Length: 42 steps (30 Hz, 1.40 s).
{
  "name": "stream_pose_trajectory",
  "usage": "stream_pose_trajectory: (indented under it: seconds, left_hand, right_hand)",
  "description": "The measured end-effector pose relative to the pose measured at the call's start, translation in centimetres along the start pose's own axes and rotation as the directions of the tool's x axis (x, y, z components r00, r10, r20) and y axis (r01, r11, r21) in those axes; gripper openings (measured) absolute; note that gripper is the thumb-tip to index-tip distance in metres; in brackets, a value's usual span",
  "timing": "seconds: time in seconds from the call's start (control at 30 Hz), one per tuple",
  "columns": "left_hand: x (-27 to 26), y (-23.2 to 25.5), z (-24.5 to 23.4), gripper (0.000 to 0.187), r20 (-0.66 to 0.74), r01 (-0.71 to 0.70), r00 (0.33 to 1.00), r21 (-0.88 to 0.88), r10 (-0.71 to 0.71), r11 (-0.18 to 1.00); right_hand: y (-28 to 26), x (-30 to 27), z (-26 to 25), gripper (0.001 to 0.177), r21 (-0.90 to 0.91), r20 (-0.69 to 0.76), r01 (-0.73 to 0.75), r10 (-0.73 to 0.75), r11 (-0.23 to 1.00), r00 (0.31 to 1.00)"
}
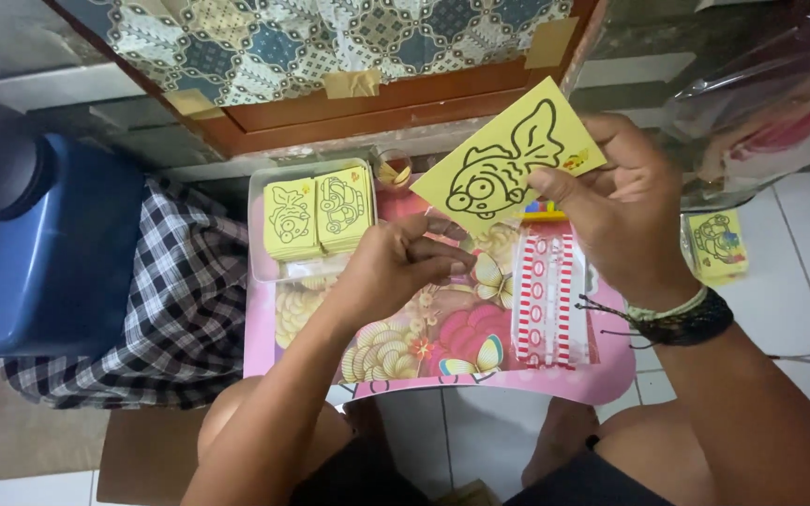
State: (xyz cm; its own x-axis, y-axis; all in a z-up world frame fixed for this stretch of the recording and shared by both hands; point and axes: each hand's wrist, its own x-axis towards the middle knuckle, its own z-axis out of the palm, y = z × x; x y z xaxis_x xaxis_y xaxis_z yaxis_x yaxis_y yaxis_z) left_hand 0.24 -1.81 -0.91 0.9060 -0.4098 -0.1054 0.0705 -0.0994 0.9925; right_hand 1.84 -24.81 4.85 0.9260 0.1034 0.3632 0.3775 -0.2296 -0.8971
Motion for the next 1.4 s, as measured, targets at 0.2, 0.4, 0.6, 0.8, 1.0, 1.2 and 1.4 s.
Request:
stream_pose_trajectory:
  seconds: [0.2, 0.4, 0.6, 0.8, 1.0, 1.2, 1.4]
  left_hand:
    - [0.0, -0.5, -0.5, 0.020, 0.022, -0.023, 0.999, -0.063, 0.024, 0.998]
    - [0.4, -1.4, -0.4, 0.020, 0.044, 0.029, 0.999, -0.192, -0.021, 0.981]
    - [0.5, -1.8, -0.9, 0.023, 0.127, 0.042, 0.992, -0.323, -0.001, 0.946]
    - [0.4, -1.3, -1.2, 0.032, 0.083, 0.062, 0.996, -0.233, -0.043, 0.970]
    - [0.1, -0.4, -0.6, 0.026, 0.154, 0.034, 0.988, -0.126, -0.015, 0.991]
    - [0.1, -0.9, -1.2, 0.031, 0.146, -0.031, 0.988, -0.125, 0.049, 0.992]
    - [0.3, -1.6, -0.9, 0.022, 0.136, -0.038, 0.989, -0.101, 0.051, 0.994]
  right_hand:
    - [1.5, 0.6, -0.9, 0.031, 0.007, -0.010, -0.094, 0.094, 0.996, 0.996]
    - [0.6, 0.6, 0.0, 0.033, 0.077, 0.114, -0.151, 0.141, 0.986, 0.983]
    - [1.0, 0.8, -0.2, 0.031, 0.065, 0.054, -0.160, 0.157, 0.985, 0.986]
    - [0.9, 0.6, -1.0, 0.033, 0.060, 0.081, -0.166, 0.161, 0.984, 0.984]
    - [0.6, 0.6, -0.4, 0.034, 0.067, 0.151, -0.213, 0.201, 0.975, 0.968]
    - [0.7, 1.1, -1.2, 0.034, -0.033, 0.112, -0.220, 0.222, 0.975, 0.968]
    - [1.4, 0.8, -0.1, 0.042, 0.030, 0.213, -0.387, 0.372, 0.922, 0.903]
